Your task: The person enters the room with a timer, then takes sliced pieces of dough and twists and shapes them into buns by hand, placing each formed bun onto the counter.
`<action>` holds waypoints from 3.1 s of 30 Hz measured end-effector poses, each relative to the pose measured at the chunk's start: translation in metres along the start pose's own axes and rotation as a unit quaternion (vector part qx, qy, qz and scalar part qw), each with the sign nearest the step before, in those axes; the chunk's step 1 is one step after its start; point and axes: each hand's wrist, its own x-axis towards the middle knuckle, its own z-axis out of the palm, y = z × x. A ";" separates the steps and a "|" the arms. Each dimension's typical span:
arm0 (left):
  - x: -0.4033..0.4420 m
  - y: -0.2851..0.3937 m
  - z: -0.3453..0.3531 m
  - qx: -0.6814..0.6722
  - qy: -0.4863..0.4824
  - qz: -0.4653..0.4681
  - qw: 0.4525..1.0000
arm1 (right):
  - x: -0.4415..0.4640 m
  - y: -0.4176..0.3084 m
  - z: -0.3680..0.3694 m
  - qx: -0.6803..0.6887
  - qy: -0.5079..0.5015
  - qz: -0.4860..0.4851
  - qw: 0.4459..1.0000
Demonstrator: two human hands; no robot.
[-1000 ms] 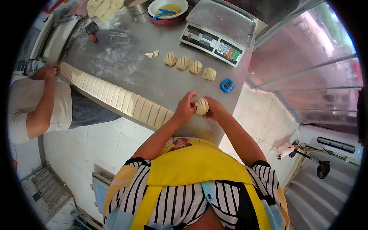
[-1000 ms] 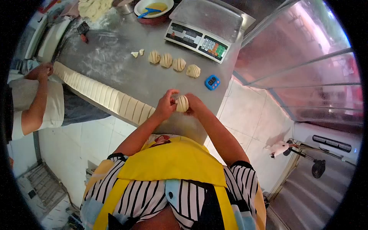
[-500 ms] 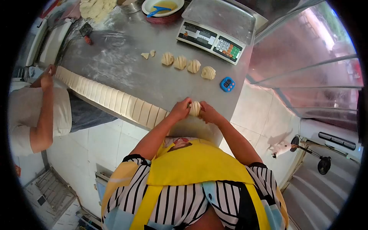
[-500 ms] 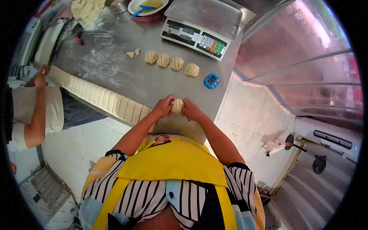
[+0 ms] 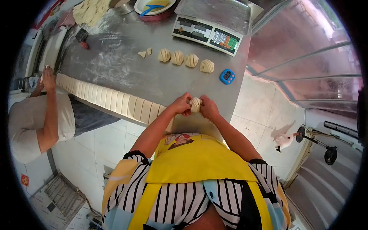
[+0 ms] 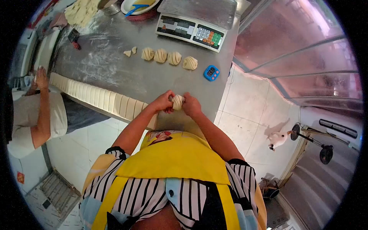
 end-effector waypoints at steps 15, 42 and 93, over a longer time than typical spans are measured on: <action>-0.003 -0.011 0.016 0.200 0.155 0.085 0.964 | 0.000 -0.006 -0.001 -0.044 -0.014 0.049 0.998; 0.072 0.053 -0.020 0.247 0.209 0.185 0.928 | 0.042 -0.029 -0.122 -0.161 0.228 -0.084 0.957; -0.168 -0.040 -0.001 0.115 0.360 0.159 0.912 | -0.021 0.014 -0.054 -0.208 -0.016 -0.255 0.944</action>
